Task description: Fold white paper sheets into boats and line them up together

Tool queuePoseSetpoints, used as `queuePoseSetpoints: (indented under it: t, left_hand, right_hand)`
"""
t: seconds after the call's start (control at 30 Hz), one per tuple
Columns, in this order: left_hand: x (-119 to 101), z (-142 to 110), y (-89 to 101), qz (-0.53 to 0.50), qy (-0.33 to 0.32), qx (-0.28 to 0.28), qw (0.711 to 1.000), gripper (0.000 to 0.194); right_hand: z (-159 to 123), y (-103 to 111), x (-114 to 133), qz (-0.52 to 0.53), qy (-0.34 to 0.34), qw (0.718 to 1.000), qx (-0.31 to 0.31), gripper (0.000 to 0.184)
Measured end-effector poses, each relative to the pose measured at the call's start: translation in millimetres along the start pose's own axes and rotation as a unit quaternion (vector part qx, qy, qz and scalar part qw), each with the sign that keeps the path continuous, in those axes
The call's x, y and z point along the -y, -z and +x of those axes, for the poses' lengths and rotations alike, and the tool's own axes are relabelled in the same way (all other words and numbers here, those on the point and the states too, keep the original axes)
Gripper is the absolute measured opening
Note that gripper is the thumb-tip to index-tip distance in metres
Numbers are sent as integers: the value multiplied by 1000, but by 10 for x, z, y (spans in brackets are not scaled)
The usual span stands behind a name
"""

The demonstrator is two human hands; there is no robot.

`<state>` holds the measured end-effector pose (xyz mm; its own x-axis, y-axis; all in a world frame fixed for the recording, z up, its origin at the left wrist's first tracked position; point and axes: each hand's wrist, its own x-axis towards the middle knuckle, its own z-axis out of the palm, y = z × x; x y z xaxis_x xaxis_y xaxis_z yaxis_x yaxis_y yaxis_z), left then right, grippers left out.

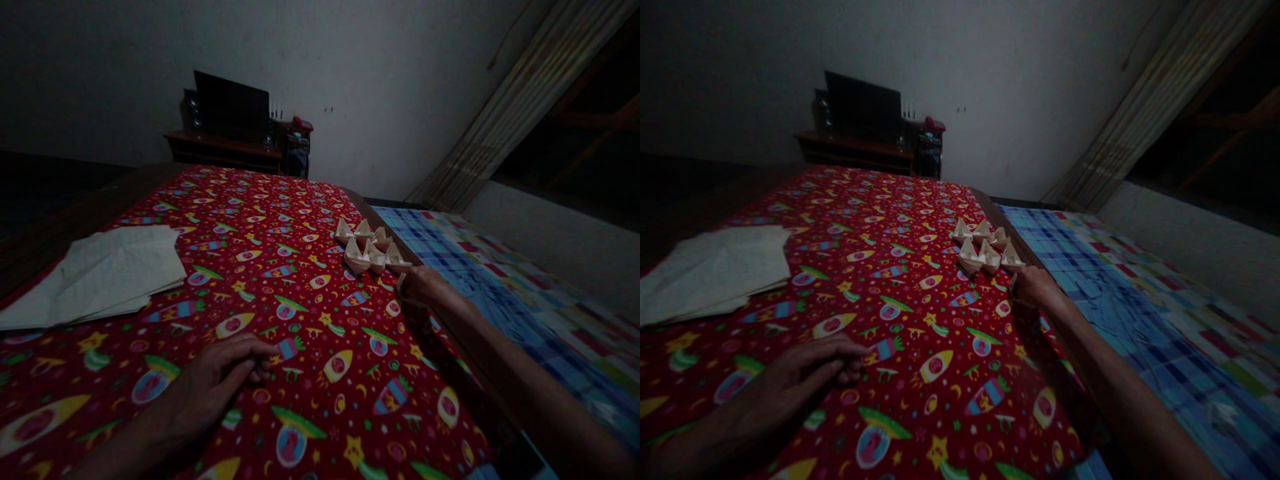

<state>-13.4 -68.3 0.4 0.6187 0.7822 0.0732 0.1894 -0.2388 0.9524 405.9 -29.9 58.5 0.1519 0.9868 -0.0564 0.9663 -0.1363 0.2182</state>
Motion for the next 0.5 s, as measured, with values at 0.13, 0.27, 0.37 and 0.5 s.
queuePoseSetpoints:
  t: [0.13, 0.27, 0.37, 0.5]
  left_hand:
    - [16, -5, 10, 4, -9, 11, 1000, 28]
    - [14, 2, -3, 3, -8, 8, 1000, 28]
    - [-9, 5, -22, -1, 0, -6, 1000, 27]
    - [-27, 4, -33, -9, 3, -11, 1000, 26]
  right_hand:
    - [-31, 30, 18, 11, 6, 1000, 19, 23]
    - [-61, 95, -11, 9, -25, 999, 32, 20]
    - [-66, 105, -23, 5, -44, 999, 26, 23]
    - [-41, 73, -12, 3, -49, 999, 13, 24]
